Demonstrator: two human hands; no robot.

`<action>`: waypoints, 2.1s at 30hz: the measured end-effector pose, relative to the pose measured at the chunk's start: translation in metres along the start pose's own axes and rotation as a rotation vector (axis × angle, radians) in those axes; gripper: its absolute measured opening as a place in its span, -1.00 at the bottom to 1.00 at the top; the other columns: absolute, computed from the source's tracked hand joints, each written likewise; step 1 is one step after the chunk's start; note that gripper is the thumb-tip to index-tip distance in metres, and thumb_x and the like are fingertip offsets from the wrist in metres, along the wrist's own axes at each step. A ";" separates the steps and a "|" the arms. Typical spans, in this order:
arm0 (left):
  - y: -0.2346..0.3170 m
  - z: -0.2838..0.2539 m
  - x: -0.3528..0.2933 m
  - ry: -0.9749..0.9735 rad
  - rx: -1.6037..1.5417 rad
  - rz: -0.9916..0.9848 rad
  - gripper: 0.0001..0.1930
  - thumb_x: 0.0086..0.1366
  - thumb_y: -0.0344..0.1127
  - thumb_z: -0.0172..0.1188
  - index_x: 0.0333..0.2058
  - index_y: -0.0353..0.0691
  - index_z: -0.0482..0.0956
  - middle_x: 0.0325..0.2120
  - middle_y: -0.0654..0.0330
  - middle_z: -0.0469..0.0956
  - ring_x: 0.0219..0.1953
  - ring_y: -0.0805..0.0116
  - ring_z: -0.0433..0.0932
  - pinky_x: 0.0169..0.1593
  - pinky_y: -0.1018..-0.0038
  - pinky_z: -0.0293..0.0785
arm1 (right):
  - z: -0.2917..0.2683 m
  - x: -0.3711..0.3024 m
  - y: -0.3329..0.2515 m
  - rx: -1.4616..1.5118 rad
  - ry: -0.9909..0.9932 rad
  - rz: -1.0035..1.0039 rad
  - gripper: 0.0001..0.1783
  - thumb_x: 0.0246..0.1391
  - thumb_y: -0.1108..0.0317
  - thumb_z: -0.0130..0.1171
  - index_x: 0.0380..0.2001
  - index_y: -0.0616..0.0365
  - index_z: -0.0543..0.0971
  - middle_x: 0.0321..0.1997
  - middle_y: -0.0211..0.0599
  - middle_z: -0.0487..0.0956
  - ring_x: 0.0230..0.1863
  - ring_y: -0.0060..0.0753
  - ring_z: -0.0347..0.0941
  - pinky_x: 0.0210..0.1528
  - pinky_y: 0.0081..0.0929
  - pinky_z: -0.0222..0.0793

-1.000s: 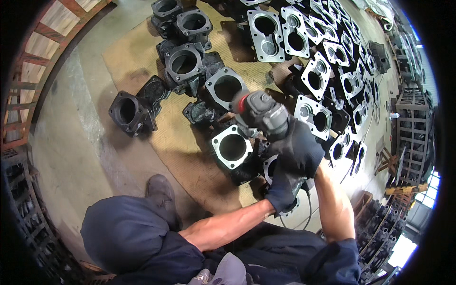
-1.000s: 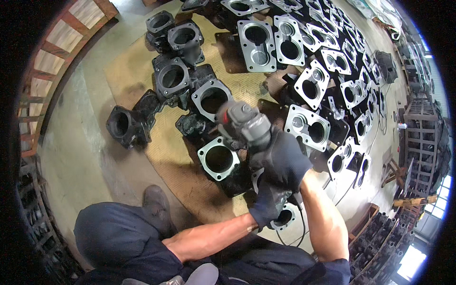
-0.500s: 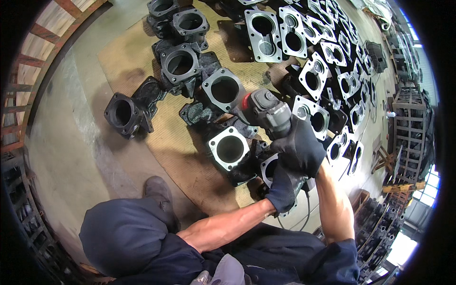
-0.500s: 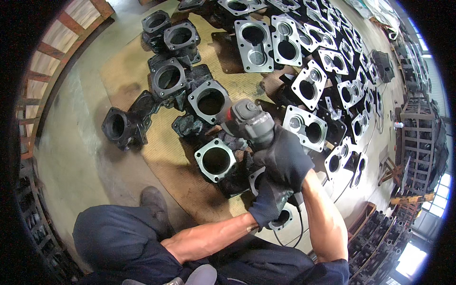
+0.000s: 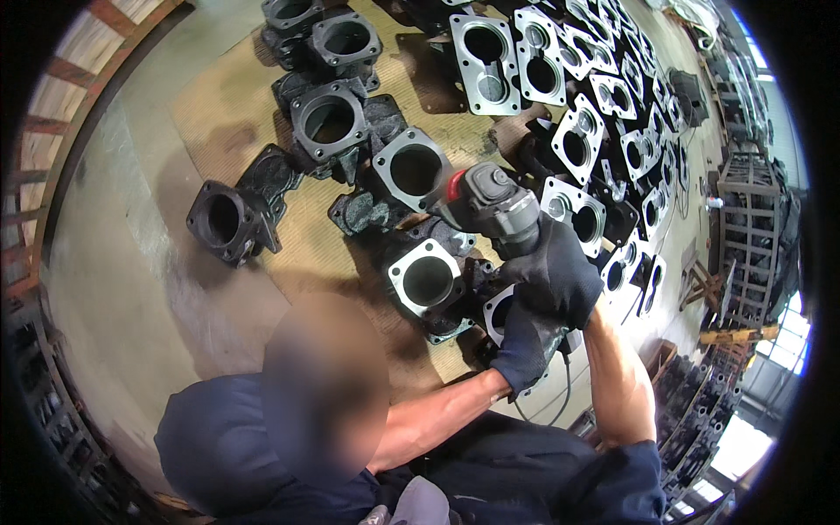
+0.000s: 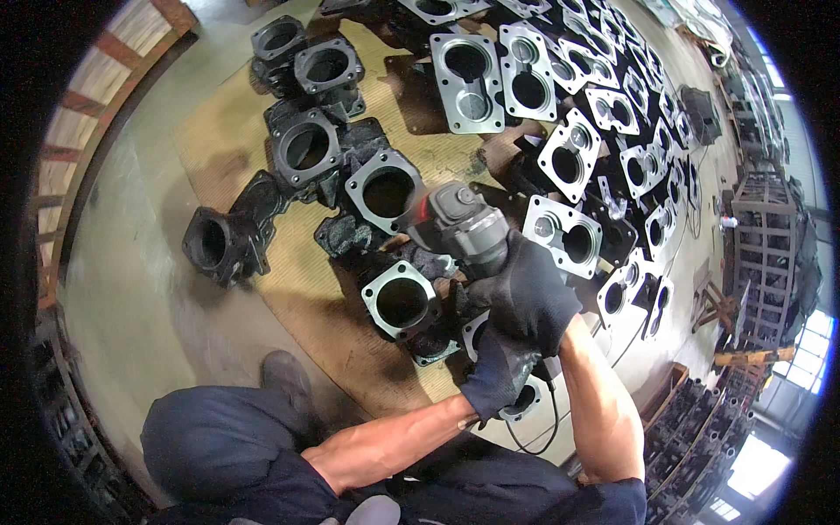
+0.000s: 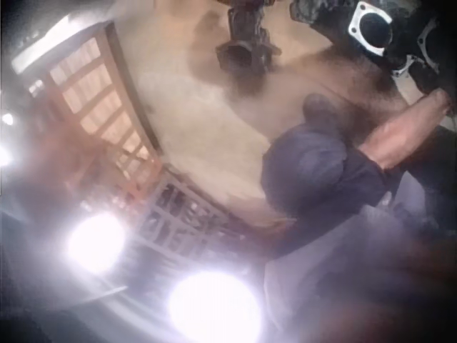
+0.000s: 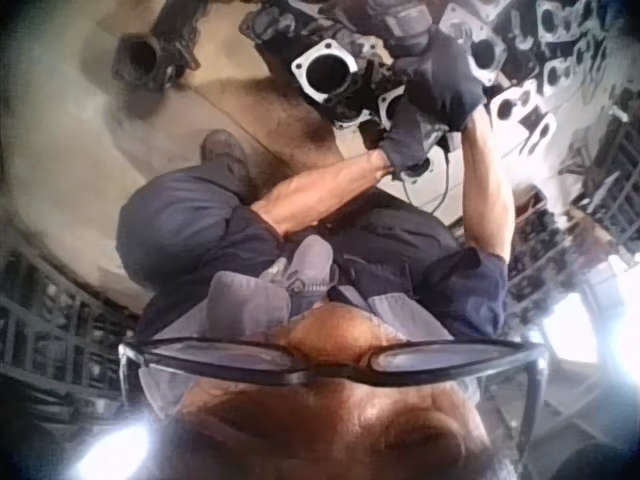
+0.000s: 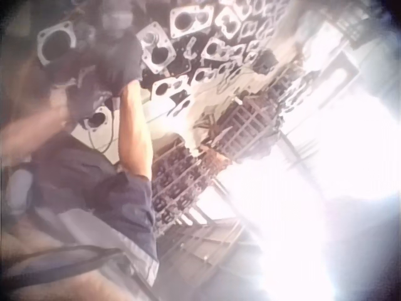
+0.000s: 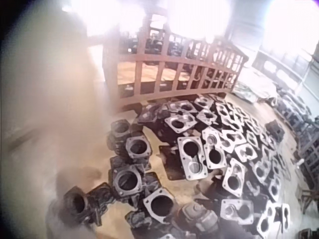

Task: The person uses a handheld angle grinder to smooth the inner surfaces of multiple metal engine parts laid out on the floor. They handle each part individually, repositioning them as needed to access different areas while seated on the floor.

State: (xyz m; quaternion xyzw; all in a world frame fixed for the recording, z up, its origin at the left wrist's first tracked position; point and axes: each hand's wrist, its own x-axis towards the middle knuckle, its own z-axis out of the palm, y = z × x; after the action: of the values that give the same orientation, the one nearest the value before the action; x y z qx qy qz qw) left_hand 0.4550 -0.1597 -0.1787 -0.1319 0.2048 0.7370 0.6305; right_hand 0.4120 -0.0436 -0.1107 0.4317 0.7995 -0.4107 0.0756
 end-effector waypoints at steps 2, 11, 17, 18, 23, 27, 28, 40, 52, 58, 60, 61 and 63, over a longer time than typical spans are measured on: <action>0.011 -0.003 0.005 -0.027 0.014 0.006 -0.56 0.28 -0.58 0.04 0.13 -0.36 0.24 0.01 0.12 0.37 0.05 0.36 0.38 0.15 0.41 0.37 | -0.001 0.007 -0.013 0.102 -0.003 0.175 -0.43 -0.32 0.35 0.36 -0.13 0.29 0.51 -0.28 -0.11 0.64 -0.26 -0.31 0.57 -0.11 -0.42 0.46; 0.041 0.042 0.028 -0.080 0.933 0.120 -0.63 0.20 -0.40 0.12 -0.01 -0.37 0.39 -0.14 -0.01 0.51 -0.09 0.23 0.48 0.01 0.36 0.39 | -0.046 0.018 -0.044 0.069 0.139 0.333 -0.63 -0.32 0.40 0.29 -0.32 0.27 0.56 -0.40 -0.10 0.64 -0.40 -0.27 0.57 -0.21 -0.38 0.48; 0.034 0.087 -0.018 -0.106 0.789 -0.033 -0.59 0.01 -0.40 0.37 -0.14 -0.36 0.49 -0.30 0.14 0.58 -0.25 0.42 0.54 -0.16 0.44 0.48 | -0.071 -0.045 -0.032 0.008 0.226 0.267 -0.51 -0.39 0.38 0.30 -0.24 0.30 0.54 -0.44 -0.18 0.61 -0.43 -0.41 0.50 -0.26 -0.40 0.46; 0.036 0.090 -0.025 -0.168 0.840 0.078 -0.53 0.04 -0.43 0.35 -0.05 -0.34 0.46 -0.22 0.14 0.58 -0.15 0.43 0.53 -0.05 0.47 0.46 | -0.072 -0.051 -0.032 -0.031 0.235 0.216 -0.49 -0.40 0.36 0.31 -0.24 0.30 0.54 -0.46 -0.20 0.60 -0.44 -0.40 0.48 -0.26 -0.40 0.45; 0.020 0.089 -0.041 -0.313 0.900 0.102 -0.41 0.14 -0.43 0.28 0.13 -0.32 0.28 0.01 0.14 0.43 0.08 0.36 0.39 0.17 0.46 0.30 | -0.079 -0.066 -0.026 -0.043 0.296 0.138 -0.46 -0.46 0.31 0.33 -0.26 0.29 0.53 -0.47 -0.25 0.58 -0.45 -0.41 0.44 -0.27 -0.43 0.43; -0.008 0.080 -0.036 -0.241 0.458 -0.050 -0.49 0.25 -0.47 0.14 0.15 -0.35 0.21 0.01 0.09 0.39 0.06 0.34 0.37 0.14 0.44 0.32 | -0.074 -0.074 -0.042 0.165 0.309 0.271 -0.48 -0.46 0.35 0.32 -0.26 0.28 0.52 -0.40 -0.28 0.60 -0.40 -0.45 0.45 -0.20 -0.48 0.44; -0.007 0.064 -0.029 -0.258 0.515 -0.099 -0.49 0.25 -0.48 0.14 0.16 -0.35 0.20 0.00 0.09 0.40 0.05 0.34 0.38 0.11 0.45 0.35 | -0.067 -0.070 -0.039 0.132 0.315 0.277 -0.45 -0.46 0.39 0.33 -0.22 0.29 0.53 -0.36 -0.29 0.62 -0.37 -0.45 0.47 -0.16 -0.50 0.43; -0.012 -0.055 -0.006 -0.073 0.181 -0.317 -0.62 0.46 -0.39 -0.20 0.21 -0.31 0.19 0.16 0.14 0.29 0.19 0.36 0.26 0.29 0.45 0.18 | 0.017 -0.016 -0.010 0.159 0.121 0.203 -0.49 -0.32 0.26 0.37 -0.21 0.24 0.53 -0.36 0.05 0.62 -0.28 -0.01 0.60 -0.20 -0.35 0.46; 0.021 -0.055 0.001 -0.638 1.602 0.130 -0.60 0.25 -0.24 0.09 0.04 -0.26 0.43 0.03 -0.01 0.43 0.10 0.11 0.38 0.15 0.31 0.27 | 0.016 -0.007 0.017 -0.002 -0.006 0.020 -0.38 -0.46 0.28 0.43 -0.21 0.26 0.50 -0.38 0.04 0.61 -0.27 0.01 0.59 -0.19 -0.33 0.48; 0.026 -0.003 0.032 -0.400 0.857 -0.233 -0.72 0.33 -0.40 0.07 -0.01 -0.33 0.44 -0.07 0.09 0.48 -0.04 0.35 0.44 0.07 0.44 0.37 | -0.037 0.002 -0.001 0.002 0.065 0.055 -0.45 -0.43 0.38 0.41 -0.23 0.31 0.53 -0.35 -0.08 0.63 -0.33 -0.30 0.56 -0.16 -0.44 0.48; 0.046 0.015 0.034 -0.485 1.094 -0.163 -0.75 0.34 -0.41 0.08 -0.04 -0.35 0.46 -0.12 0.07 0.51 -0.07 0.37 0.45 0.06 0.47 0.38 | -0.039 0.001 -0.002 0.001 0.050 0.063 -0.45 -0.44 0.38 0.41 -0.23 0.32 0.53 -0.37 -0.07 0.63 -0.34 -0.29 0.56 -0.17 -0.43 0.48; 0.043 0.014 0.031 -0.487 1.137 -0.108 -0.75 0.34 -0.41 0.08 -0.05 -0.35 0.46 -0.13 0.06 0.52 -0.07 0.35 0.45 0.06 0.46 0.38 | -0.038 -0.002 0.005 0.019 0.053 0.055 -0.45 -0.44 0.37 0.41 -0.24 0.32 0.53 -0.38 -0.07 0.62 -0.35 -0.28 0.55 -0.17 -0.42 0.48; 0.044 0.002 0.022 -0.385 1.193 -0.059 -0.75 0.33 -0.41 0.09 -0.05 -0.34 0.47 -0.14 0.04 0.53 -0.06 0.31 0.46 0.07 0.44 0.37 | -0.020 0.000 0.008 0.057 0.065 -0.035 -0.46 -0.41 0.32 0.40 -0.25 0.32 0.53 -0.39 0.01 0.62 -0.35 -0.13 0.58 -0.18 -0.38 0.48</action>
State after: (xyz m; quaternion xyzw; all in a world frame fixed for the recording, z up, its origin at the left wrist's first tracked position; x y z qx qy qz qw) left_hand 0.4083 -0.1441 -0.1808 0.3722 0.4597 0.4887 0.6413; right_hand 0.4226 -0.0266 -0.1024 0.4326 0.7969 -0.4206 0.0302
